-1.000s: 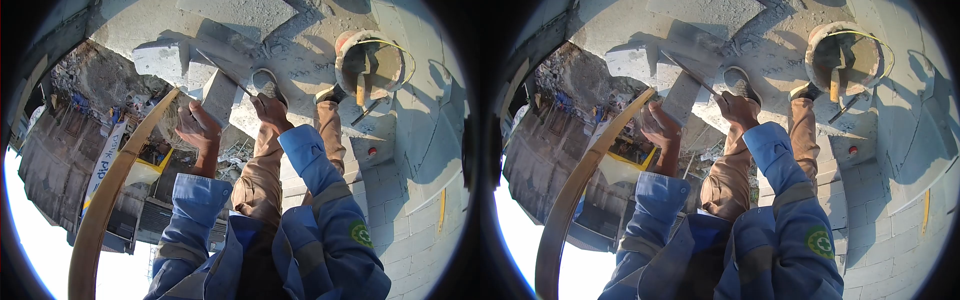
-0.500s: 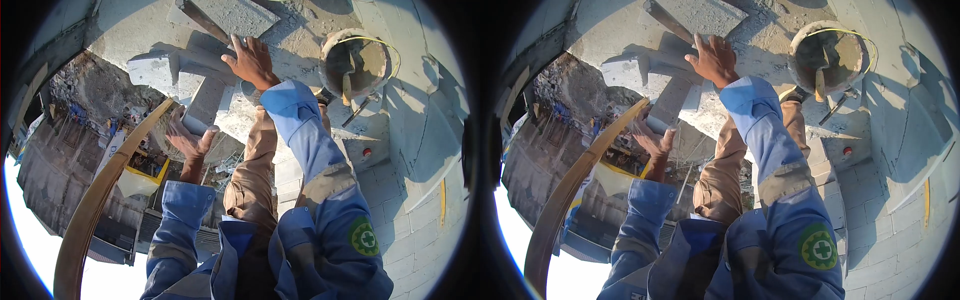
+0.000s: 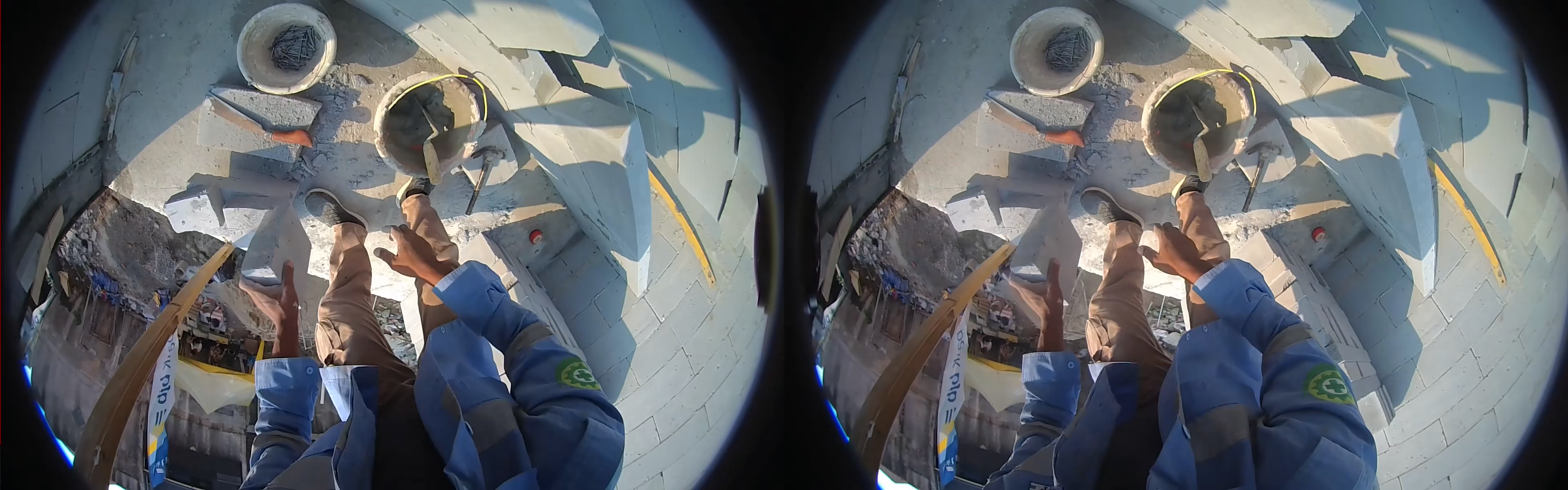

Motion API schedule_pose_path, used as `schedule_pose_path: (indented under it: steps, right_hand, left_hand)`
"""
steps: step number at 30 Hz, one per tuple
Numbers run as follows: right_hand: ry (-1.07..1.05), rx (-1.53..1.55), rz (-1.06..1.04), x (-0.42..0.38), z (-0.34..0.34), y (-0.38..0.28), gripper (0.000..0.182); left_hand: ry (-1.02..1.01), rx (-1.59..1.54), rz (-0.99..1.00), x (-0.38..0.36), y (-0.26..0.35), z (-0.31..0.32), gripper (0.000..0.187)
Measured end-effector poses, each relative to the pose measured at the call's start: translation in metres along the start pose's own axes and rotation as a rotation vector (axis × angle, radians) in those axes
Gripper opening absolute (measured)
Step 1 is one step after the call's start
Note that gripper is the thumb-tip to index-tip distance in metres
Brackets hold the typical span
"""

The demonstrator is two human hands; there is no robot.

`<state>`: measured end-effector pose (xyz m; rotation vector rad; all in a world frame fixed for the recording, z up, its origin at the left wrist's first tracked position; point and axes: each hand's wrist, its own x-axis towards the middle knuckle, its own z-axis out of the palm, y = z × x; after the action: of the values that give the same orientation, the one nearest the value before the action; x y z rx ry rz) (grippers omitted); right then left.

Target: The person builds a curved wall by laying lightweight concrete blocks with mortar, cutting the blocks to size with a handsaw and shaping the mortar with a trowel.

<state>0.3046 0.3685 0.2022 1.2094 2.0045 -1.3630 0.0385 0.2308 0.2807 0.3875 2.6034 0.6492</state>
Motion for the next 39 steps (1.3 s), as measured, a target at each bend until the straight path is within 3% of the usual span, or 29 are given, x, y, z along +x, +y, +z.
schedule_pose_path:
  steps: [2, 3, 5, 7, 9, 10, 12, 15, 19, 21, 23, 24, 25, 26, 27, 28, 31, 36, 39]
  right_hand:
    - [0.104, 0.097, -0.171, -0.035, -0.028, -0.022, 0.082]
    - [0.015, 0.063, -0.186, -0.051, -0.056, -0.043, 0.086]
    - [0.129, -0.008, -0.352, -0.071, -0.087, -0.064, 0.079]
    - [0.235, -0.124, -0.352, -0.080, -0.102, -0.069, 0.074]
    - [0.329, -0.241, -0.346, -0.085, -0.125, -0.064, 0.069]
    - [0.404, -0.350, -0.294, -0.086, -0.142, -0.059, 0.065]
    - [0.513, -0.500, -0.249, -0.081, -0.172, -0.036, 0.057]
    - [0.639, -0.651, -0.367, -0.075, -0.227, 0.000, 0.057]
    - [0.647, -0.657, -0.421, -0.067, -0.295, 0.013, 0.054]
    - [0.649, -0.709, -0.405, -0.062, -0.321, 0.016, 0.051]
    - [0.650, -0.544, -0.394, -0.062, -0.345, 0.011, 0.049]
    - [0.670, -0.460, -0.384, -0.062, -0.358, 0.011, 0.051]
    - [0.686, -0.378, -0.373, -0.062, -0.368, 0.012, 0.053]
    - [0.678, -0.292, -0.382, -0.062, -0.376, 0.012, 0.082]
    - [0.673, -0.289, -0.390, -0.062, -0.384, 0.012, 0.082]
    - [0.677, -0.256, -0.390, -0.063, -0.393, 0.012, 0.085]
    - [0.689, -0.208, -0.396, -0.060, -0.402, 0.019, 0.093]
    - [0.668, -0.188, -0.363, -0.054, -0.409, 0.025, 0.091]
    - [0.680, -0.182, -0.296, -0.048, -0.416, 0.024, 0.089]
  left_hand:
    - [-0.046, -0.279, -0.250, -0.022, 0.037, 0.024, 0.080]
    - [-0.040, -0.439, -0.339, -0.035, 0.054, 0.040, 0.079]
    - [-0.194, -0.491, -0.498, -0.053, 0.075, 0.074, 0.065]
    - [-0.302, -0.611, -0.576, -0.072, 0.123, 0.099, 0.048]
    - [-0.428, -0.849, -0.800, -0.094, 0.119, 0.160, 0.040]
    - [-0.432, -0.849, -0.790, -0.098, 0.154, 0.165, 0.040]
    - [-0.402, -1.066, -1.035, -0.098, 0.252, 0.155, 0.043]
    - [-0.424, -0.885, -0.995, -0.106, 0.333, 0.150, 0.046]
    - [-0.502, -0.984, -0.697, -0.104, 0.349, 0.178, 0.045]
    - [-0.526, -0.933, -0.629, -0.097, 0.376, 0.164, 0.049]
    - [-0.555, -0.985, -0.708, -0.093, 0.404, 0.149, 0.054]
    - [-0.646, -1.006, -0.621, -0.091, 0.405, 0.146, 0.064]
    - [-0.638, -1.010, -0.618, -0.089, 0.396, 0.151, 0.064]
    - [-0.706, -1.075, -0.455, -0.089, 0.377, 0.162, 0.069]
    - [-0.770, -1.136, -0.286, -0.087, 0.361, 0.173, 0.075]
    - [-0.845, -1.201, -0.247, -0.085, 0.356, 0.180, 0.085]
    - [-0.985, -1.335, -0.111, -0.083, 0.349, 0.200, 0.084]
    - [-1.010, -1.231, -0.329, -0.085, 0.407, 0.207, 0.091]
    - [-0.969, -1.213, -0.334, -0.082, 0.418, 0.217, 0.087]
